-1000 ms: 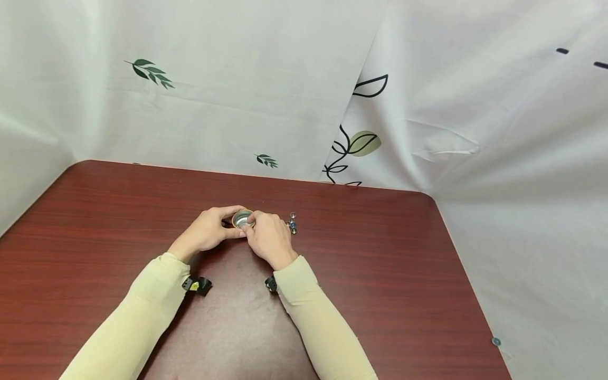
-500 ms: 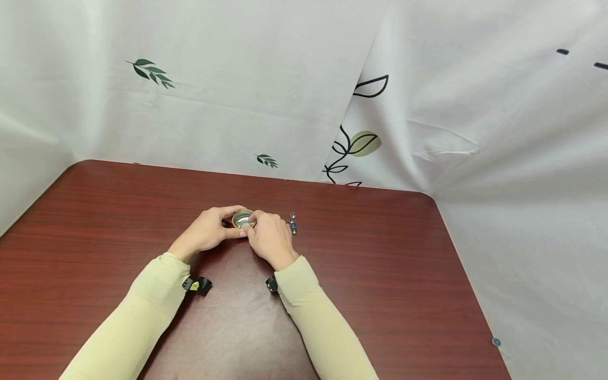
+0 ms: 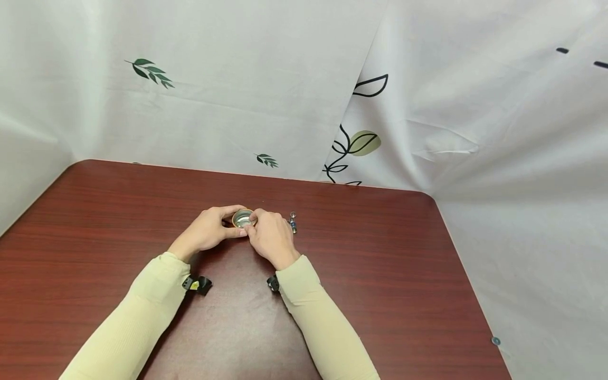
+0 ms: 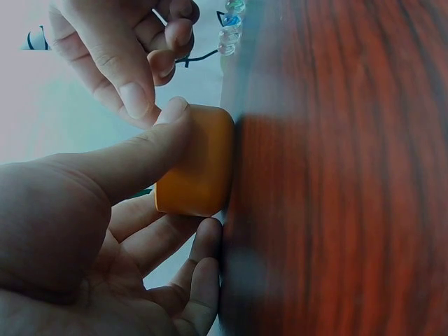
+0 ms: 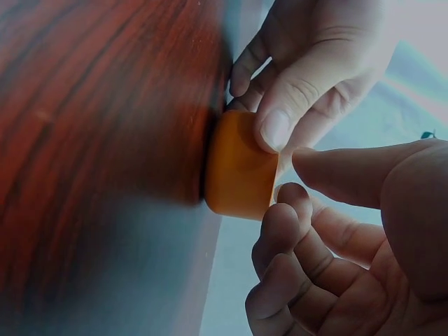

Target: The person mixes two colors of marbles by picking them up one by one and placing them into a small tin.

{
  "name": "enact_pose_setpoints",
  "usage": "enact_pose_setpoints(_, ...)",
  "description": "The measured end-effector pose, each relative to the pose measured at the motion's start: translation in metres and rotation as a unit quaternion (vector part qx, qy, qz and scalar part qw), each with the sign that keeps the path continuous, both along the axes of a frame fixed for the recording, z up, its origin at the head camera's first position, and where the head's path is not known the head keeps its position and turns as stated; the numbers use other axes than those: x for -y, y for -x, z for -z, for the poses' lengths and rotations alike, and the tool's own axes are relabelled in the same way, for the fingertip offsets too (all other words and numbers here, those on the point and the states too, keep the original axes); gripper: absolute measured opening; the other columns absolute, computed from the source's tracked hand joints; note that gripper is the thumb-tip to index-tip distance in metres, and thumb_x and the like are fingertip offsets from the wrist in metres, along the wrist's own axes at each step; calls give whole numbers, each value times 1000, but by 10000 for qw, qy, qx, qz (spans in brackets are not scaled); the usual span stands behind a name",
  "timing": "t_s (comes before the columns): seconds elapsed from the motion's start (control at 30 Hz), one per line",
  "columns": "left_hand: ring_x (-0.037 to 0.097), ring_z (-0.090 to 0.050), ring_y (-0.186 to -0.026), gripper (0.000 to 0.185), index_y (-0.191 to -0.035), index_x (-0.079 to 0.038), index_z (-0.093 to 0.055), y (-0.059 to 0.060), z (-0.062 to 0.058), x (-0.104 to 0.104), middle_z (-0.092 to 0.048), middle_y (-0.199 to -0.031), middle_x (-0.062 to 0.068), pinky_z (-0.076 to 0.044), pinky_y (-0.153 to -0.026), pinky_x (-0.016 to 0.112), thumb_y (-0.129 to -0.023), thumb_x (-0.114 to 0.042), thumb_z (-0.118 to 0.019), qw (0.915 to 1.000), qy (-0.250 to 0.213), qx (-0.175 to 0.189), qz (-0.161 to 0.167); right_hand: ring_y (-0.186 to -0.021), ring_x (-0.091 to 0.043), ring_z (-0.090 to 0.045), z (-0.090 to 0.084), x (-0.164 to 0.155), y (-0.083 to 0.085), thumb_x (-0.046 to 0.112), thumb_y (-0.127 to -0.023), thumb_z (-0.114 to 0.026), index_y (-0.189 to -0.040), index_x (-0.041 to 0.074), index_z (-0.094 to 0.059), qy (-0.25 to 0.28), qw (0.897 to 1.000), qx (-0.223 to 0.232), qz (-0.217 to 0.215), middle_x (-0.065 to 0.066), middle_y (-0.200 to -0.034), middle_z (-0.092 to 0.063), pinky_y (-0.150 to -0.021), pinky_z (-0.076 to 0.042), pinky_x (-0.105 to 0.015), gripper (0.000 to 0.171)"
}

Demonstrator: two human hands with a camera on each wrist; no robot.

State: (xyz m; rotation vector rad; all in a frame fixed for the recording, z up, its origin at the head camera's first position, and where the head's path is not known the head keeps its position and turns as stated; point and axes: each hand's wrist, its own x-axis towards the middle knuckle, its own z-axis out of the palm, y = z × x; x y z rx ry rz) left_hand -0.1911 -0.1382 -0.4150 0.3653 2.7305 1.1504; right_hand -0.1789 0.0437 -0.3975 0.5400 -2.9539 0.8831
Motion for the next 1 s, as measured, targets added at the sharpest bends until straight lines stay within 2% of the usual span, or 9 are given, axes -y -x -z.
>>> enact_pose_setpoints(0.3, 25, -63, -107, 45, -129, -19, -67, 0, -1, 0, -72, -115, 4, -47, -94, 46, -87, -27, -82, 10000, -27, 3, 13, -62, -6, -56, -3, -4, -1, 25, -95, -72, -105, 14, -74, -75, 9999, 52, 72, 9, -74, -64, -51, -45, -25, 16)
enact_pose_setpoints(1.0, 27, -62, -110, 52, -134, -16, -64, 0, 0, -1, -71, -118, 8, -46, -95, 47, -86, -27, -82, 9998, -42, 163, -68, -60, -7, -55, -8, -20, -3, 23, -94, -73, -107, 14, -73, 14, 9998, -149, 96, 9, -72, -62, -51, -45, -27, 16)
